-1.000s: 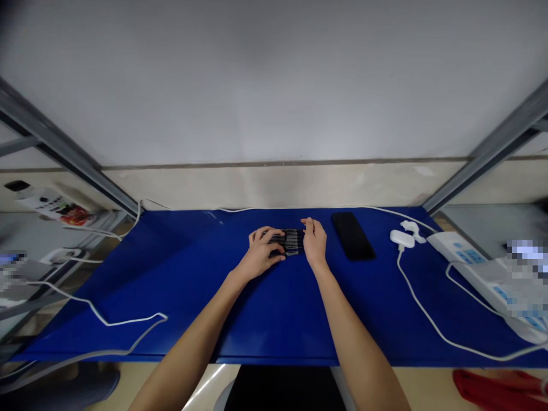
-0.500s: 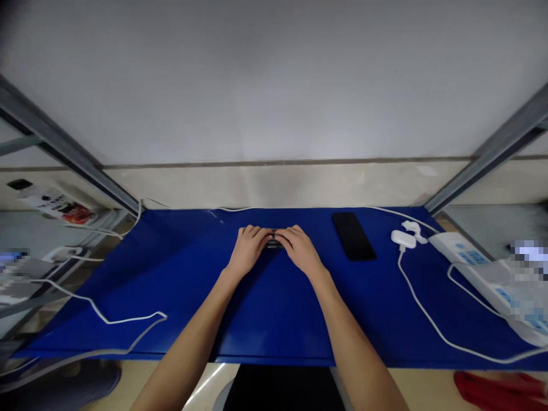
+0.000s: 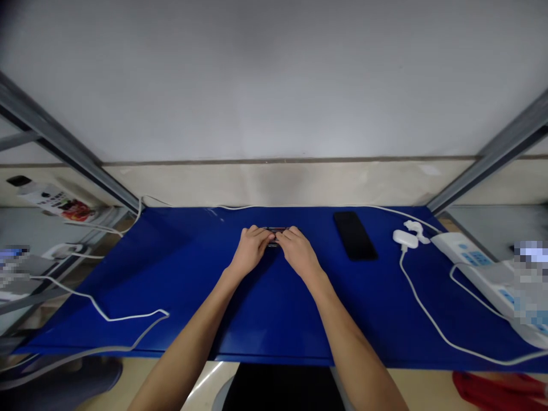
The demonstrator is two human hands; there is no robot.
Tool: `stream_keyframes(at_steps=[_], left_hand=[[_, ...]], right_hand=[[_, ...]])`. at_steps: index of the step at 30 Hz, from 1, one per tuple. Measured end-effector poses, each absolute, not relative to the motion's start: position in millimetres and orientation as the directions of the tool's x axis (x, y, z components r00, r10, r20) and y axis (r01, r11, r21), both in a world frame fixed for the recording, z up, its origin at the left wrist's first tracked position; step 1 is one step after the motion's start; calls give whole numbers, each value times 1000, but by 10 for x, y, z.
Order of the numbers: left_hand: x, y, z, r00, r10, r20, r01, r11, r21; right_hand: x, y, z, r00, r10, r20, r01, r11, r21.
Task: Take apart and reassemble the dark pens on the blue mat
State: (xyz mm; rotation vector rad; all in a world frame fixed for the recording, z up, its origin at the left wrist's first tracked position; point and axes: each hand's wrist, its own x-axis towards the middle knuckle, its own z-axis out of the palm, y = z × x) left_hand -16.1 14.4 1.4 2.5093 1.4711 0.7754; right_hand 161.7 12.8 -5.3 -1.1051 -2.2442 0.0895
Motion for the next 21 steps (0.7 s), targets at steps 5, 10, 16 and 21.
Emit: stream_keyframes(at_steps=[5, 10, 16, 21], left_hand=[[-159, 142, 10, 362, 847, 389, 775, -505, 380], [-168, 144, -7, 330, 849, 413, 795, -486, 364], [-158, 155, -31, 314, 859, 403, 797, -470, 380], [-145, 155, -43, 318, 861, 397, 800, -468, 375]], right_hand=[[1632, 118, -25, -388, 778, 494, 702, 597, -389], [1649, 150, 12, -310, 839, 448, 605, 537, -588], [1638, 147, 25, -215, 874, 437, 504, 482, -717], [1637, 144, -5, -203, 912, 358, 425, 411, -807]])
